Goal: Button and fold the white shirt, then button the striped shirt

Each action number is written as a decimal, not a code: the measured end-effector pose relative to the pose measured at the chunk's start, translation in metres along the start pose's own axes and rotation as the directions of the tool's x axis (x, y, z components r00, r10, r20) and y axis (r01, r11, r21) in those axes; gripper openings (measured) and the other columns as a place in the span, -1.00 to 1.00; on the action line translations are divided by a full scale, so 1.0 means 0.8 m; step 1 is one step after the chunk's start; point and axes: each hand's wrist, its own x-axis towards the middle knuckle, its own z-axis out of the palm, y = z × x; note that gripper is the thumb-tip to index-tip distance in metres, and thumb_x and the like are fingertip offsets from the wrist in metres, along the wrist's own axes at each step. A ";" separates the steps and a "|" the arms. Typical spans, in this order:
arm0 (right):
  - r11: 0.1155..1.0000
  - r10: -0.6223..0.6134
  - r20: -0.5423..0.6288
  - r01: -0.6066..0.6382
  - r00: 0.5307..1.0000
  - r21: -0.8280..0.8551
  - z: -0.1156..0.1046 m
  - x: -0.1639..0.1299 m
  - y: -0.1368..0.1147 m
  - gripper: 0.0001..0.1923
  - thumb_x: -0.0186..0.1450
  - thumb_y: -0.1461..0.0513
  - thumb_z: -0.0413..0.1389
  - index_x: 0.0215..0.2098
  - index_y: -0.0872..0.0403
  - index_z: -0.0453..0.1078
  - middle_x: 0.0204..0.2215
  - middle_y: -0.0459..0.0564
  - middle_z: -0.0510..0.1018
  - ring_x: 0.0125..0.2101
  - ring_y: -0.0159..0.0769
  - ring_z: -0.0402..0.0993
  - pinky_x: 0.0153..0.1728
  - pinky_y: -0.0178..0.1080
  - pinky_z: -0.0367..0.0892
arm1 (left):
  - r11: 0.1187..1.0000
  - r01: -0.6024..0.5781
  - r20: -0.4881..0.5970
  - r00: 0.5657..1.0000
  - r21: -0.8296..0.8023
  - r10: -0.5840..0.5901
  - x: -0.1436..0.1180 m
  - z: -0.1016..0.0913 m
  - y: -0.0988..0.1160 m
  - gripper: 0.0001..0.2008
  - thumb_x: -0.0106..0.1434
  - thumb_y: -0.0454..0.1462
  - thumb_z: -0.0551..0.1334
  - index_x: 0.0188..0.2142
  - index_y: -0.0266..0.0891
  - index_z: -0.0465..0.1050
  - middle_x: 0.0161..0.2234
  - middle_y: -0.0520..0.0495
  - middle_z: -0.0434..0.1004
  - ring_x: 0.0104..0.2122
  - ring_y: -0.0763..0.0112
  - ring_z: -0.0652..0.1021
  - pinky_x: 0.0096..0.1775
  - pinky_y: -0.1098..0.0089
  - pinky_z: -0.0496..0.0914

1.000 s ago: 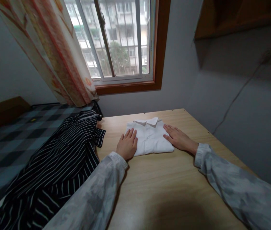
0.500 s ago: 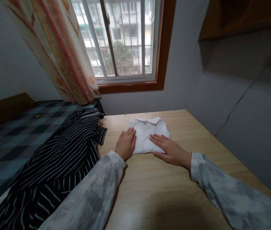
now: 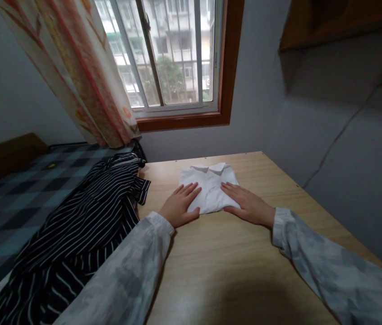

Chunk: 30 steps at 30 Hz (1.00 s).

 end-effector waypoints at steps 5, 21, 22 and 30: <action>1.000 0.016 -0.039 -0.016 0.999 0.000 -0.006 0.000 0.000 -0.32 0.57 -0.09 0.10 0.57 -0.08 0.22 0.51 0.09 0.28 0.50 0.08 0.22 0.49 0.26 0.20 | 0.984 -0.180 -0.082 0.980 0.012 0.180 0.003 -0.009 0.011 -0.54 0.44 0.01 0.29 0.23 -0.09 0.55 0.20 -0.23 0.61 0.15 0.03 0.61 0.24 0.04 0.46; 0.986 0.023 -0.089 -0.037 0.996 -0.161 -0.026 0.002 0.007 -0.53 0.63 0.01 0.02 0.31 0.00 0.55 0.30 0.08 0.58 0.31 0.05 0.52 0.37 0.19 0.40 | 0.960 -0.083 -0.185 0.973 0.269 0.136 -0.001 -0.005 -0.016 -0.82 0.52 -0.22 0.25 -0.16 -0.13 0.65 -0.23 -0.09 0.65 -0.22 0.22 0.58 -0.11 0.17 0.43; 0.984 0.015 -0.086 -0.030 0.996 -0.176 -0.026 0.002 0.007 -0.54 0.63 0.02 0.02 0.31 0.01 0.55 0.30 0.08 0.58 0.31 0.04 0.53 0.36 0.19 0.41 | 0.957 -0.077 -0.187 0.973 0.280 0.134 -0.001 -0.005 -0.016 -0.83 0.51 -0.22 0.27 -0.17 -0.14 0.66 -0.24 -0.09 0.65 -0.22 0.21 0.57 -0.11 0.17 0.42; 0.971 0.003 -0.084 -0.023 0.996 -0.237 -0.034 -0.002 0.022 -0.56 0.62 0.04 0.04 0.32 -0.04 0.53 0.31 0.06 0.58 0.31 0.03 0.52 0.35 0.19 0.42 | 0.958 0.009 -0.206 0.977 0.287 0.053 -0.002 -0.006 -0.020 -0.88 0.47 -0.24 0.34 -0.19 -0.15 0.68 -0.26 -0.10 0.65 -0.21 0.19 0.57 -0.11 0.16 0.38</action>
